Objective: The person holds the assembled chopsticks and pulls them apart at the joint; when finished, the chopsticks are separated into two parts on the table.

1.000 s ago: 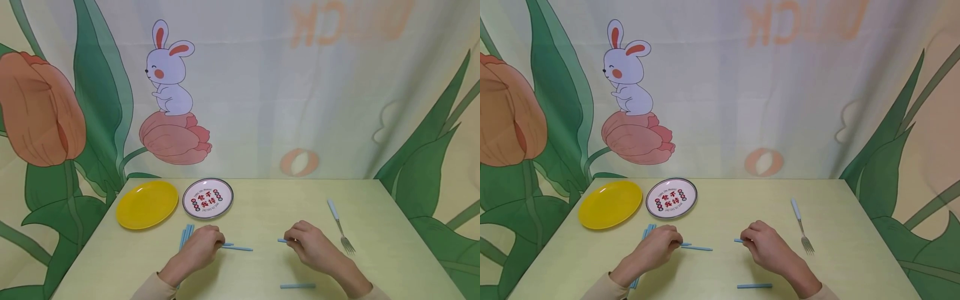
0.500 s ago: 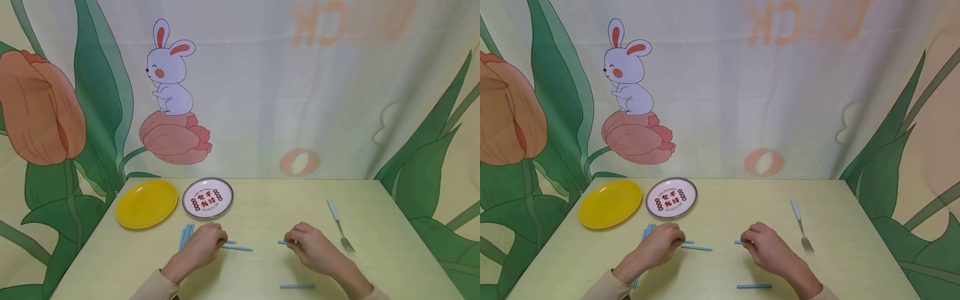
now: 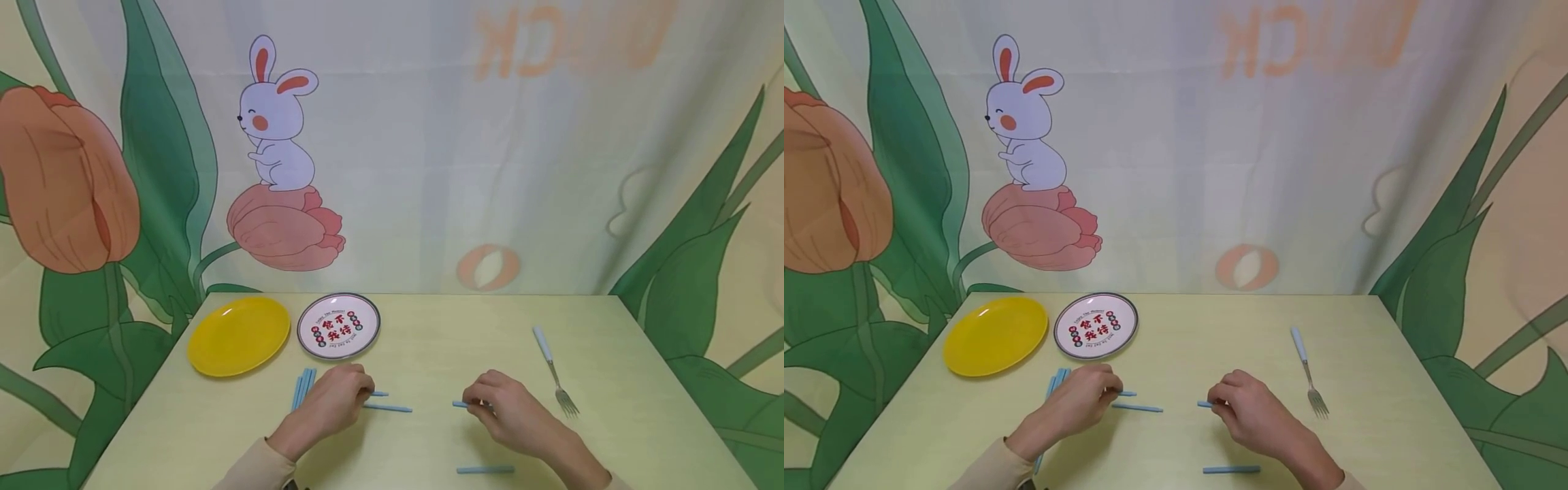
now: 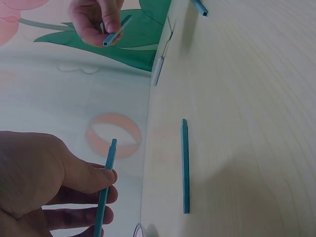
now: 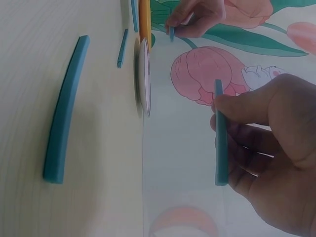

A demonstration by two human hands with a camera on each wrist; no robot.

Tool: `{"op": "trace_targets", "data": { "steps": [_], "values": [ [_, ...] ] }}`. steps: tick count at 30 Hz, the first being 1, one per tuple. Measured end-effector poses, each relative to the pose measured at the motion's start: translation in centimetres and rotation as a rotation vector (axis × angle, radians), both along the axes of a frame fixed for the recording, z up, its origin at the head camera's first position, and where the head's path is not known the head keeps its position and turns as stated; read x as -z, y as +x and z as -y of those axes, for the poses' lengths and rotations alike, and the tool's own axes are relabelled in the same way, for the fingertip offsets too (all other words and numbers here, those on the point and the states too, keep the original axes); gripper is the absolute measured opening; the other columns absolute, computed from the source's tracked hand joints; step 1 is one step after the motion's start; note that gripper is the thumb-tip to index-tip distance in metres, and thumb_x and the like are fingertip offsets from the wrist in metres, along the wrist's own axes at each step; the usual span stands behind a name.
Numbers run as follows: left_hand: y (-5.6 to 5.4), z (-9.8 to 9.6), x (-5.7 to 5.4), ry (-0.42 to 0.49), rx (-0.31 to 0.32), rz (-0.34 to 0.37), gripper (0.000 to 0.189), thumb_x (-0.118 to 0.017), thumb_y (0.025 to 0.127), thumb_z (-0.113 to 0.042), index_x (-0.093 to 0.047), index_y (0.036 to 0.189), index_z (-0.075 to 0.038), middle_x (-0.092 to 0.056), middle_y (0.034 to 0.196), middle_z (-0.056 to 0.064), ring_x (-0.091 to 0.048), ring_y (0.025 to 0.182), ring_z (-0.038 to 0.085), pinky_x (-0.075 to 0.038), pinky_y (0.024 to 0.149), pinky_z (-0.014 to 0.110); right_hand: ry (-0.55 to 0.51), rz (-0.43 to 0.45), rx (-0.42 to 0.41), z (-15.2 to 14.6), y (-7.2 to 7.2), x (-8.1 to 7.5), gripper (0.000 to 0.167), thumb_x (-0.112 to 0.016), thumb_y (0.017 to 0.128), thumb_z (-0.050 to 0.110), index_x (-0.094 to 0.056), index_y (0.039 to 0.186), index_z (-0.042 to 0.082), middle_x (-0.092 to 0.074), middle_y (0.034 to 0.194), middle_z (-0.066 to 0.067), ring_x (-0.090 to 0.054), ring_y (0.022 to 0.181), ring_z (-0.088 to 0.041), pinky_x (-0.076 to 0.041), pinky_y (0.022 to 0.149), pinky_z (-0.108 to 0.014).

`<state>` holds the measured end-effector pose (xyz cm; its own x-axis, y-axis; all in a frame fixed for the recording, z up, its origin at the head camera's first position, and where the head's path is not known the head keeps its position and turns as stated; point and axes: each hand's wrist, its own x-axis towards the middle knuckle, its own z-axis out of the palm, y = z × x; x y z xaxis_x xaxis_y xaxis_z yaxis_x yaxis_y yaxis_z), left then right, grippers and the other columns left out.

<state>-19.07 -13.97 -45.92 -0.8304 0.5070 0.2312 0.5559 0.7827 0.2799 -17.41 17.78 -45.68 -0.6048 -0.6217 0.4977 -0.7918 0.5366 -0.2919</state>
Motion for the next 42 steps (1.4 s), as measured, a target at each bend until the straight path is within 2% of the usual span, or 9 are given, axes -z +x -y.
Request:
{"op": "trace_targets", "data": {
  "steps": [5, 20, 29, 42],
  "values": [
    [-0.2, -0.1, 0.0, -0.008, -0.004, -0.021, 0.009, -0.072, 0.082, -0.005, -0.076, 0.087, -0.011, -0.066, 0.08, -0.004, -0.058, 0.075, 0.012, -0.051, 0.069, 0.026, 0.002, 0.012, 0.001, 0.0, 0.1, -0.1, 0.017, -0.075, 0.081, 0.004, -0.069, 0.087, 0.019, -0.06, 0.084, 0.013, -0.049, 0.075, -0.001, -0.044, 0.062, -0.011],
    [-0.4, -0.3, 0.3, -0.015, 0.0, 0.002, 0.008, -0.071, 0.084, -0.007, -0.077, 0.088, -0.011, -0.066, 0.08, -0.005, -0.058, 0.075, 0.009, -0.051, 0.068, 0.023, 0.021, 0.018, -0.018, 0.2, 0.6, 0.2, 0.017, -0.075, 0.081, 0.006, -0.069, 0.087, 0.021, -0.06, 0.084, 0.015, -0.051, 0.077, 0.0, -0.043, 0.064, -0.01],
    [-0.8, -0.4, 0.7, -0.006, 0.012, 0.006, 0.01, -0.069, 0.084, -0.006, -0.076, 0.087, -0.012, -0.066, 0.08, -0.005, -0.058, 0.075, 0.01, -0.052, 0.071, 0.024, 0.027, 0.065, -0.034, 0.3, 0.8, 0.1, 0.017, -0.074, 0.082, 0.005, -0.068, 0.089, 0.019, -0.061, 0.085, 0.014, -0.053, 0.078, 0.0, -0.047, 0.063, -0.013],
    [-1.2, -1.1, 1.0, -0.017, 0.032, 0.007, 0.009, -0.07, 0.082, -0.004, -0.076, 0.086, -0.01, -0.066, 0.079, -0.003, -0.059, 0.075, 0.011, -0.052, 0.071, 0.025, 0.022, 0.073, -0.036, 0.3, 1.4, 0.5, 0.018, -0.075, 0.081, 0.005, -0.069, 0.088, 0.02, -0.06, 0.084, 0.016, -0.051, 0.076, 0.001, -0.044, 0.063, -0.011]
  ]
}}
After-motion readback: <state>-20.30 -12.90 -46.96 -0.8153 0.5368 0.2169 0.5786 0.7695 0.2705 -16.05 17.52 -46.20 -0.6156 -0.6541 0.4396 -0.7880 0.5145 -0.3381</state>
